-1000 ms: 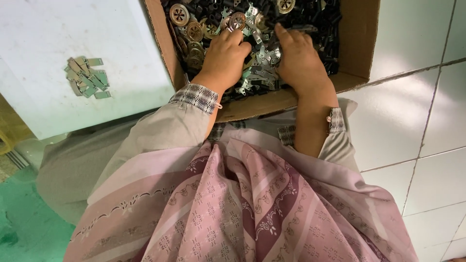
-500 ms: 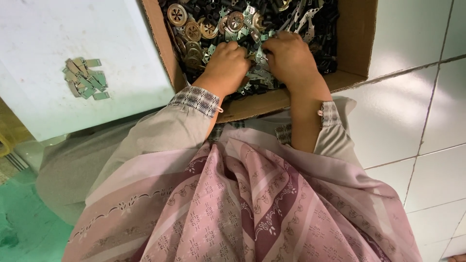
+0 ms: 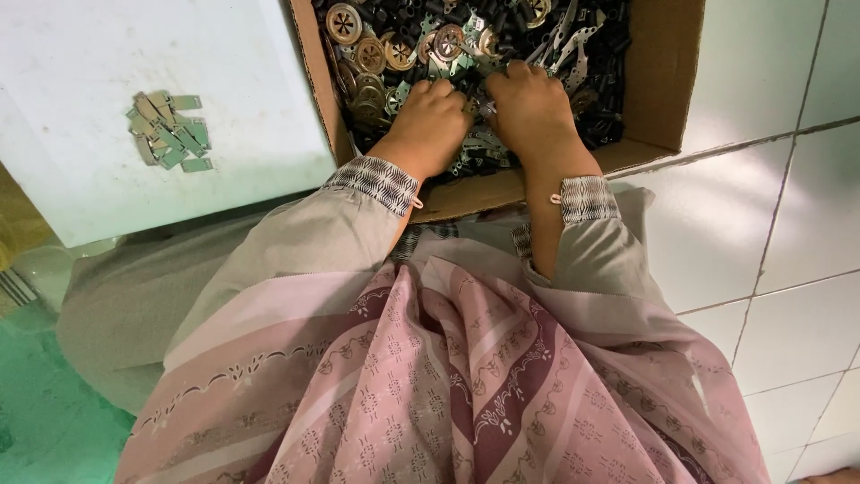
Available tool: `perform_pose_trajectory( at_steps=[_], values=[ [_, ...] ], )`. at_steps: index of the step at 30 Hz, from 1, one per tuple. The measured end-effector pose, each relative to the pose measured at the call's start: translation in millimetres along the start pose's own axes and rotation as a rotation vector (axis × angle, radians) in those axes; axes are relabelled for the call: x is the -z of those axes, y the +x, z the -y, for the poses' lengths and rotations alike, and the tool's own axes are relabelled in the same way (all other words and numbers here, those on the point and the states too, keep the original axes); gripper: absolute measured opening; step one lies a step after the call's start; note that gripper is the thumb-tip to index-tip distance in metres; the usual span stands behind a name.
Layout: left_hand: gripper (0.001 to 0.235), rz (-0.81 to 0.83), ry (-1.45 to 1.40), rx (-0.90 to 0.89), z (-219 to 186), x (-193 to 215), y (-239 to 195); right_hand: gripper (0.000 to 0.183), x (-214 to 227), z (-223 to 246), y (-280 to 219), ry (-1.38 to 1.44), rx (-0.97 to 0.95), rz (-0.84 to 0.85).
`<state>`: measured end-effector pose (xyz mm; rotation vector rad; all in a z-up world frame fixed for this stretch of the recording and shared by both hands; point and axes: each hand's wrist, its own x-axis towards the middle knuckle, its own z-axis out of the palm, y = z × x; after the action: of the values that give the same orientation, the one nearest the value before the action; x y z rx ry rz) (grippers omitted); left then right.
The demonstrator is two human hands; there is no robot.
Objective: The person sorts through a box of small metal buckles, selects specific pieces to place on a white surface, and then gathers a set of them into a small plastic bag.
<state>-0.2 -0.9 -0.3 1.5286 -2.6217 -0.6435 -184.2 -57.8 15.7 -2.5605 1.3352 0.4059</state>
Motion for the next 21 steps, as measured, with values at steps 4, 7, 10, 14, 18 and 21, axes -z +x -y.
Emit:
perform_pose_trajectory(
  at_steps=[4, 7, 10, 14, 18, 21],
  values=[
    [0.02, -0.071, 0.02, -0.024, 0.7, -8.0, 0.7, 0.015, -9.6, 0.8, 2.1, 0.001, 0.025, -0.101],
    [0.01, 0.054, 0.008, 0.033, -1.5, -4.7, 3.2, 0.016, -10.0, 2.7, 4.6, -0.047, 0.04, -0.064],
    [0.01, -0.001, 0.036, 0.036, 0.9, -15.8, 1.3, 0.016, -11.5, 5.9, 4.9, -0.042, 0.029, -0.042],
    [0.012, -0.037, 0.094, 0.026, -0.8, -19.6, 3.6, 0.011, -16.3, 5.4, 4.5, -0.109, 0.053, -0.085],
    [0.017, -0.011, 0.235, -0.011, 0.1, -27.9, 4.5, 0.017, -11.9, 6.5, 1.0, 0.005, 0.03, -0.049],
    [0.015, -0.07, 0.334, -0.048, -1.7, -27.0, 5.6, 0.019, -2.7, 7.0, -2.0, 0.122, 0.003, -0.014]
  ],
)
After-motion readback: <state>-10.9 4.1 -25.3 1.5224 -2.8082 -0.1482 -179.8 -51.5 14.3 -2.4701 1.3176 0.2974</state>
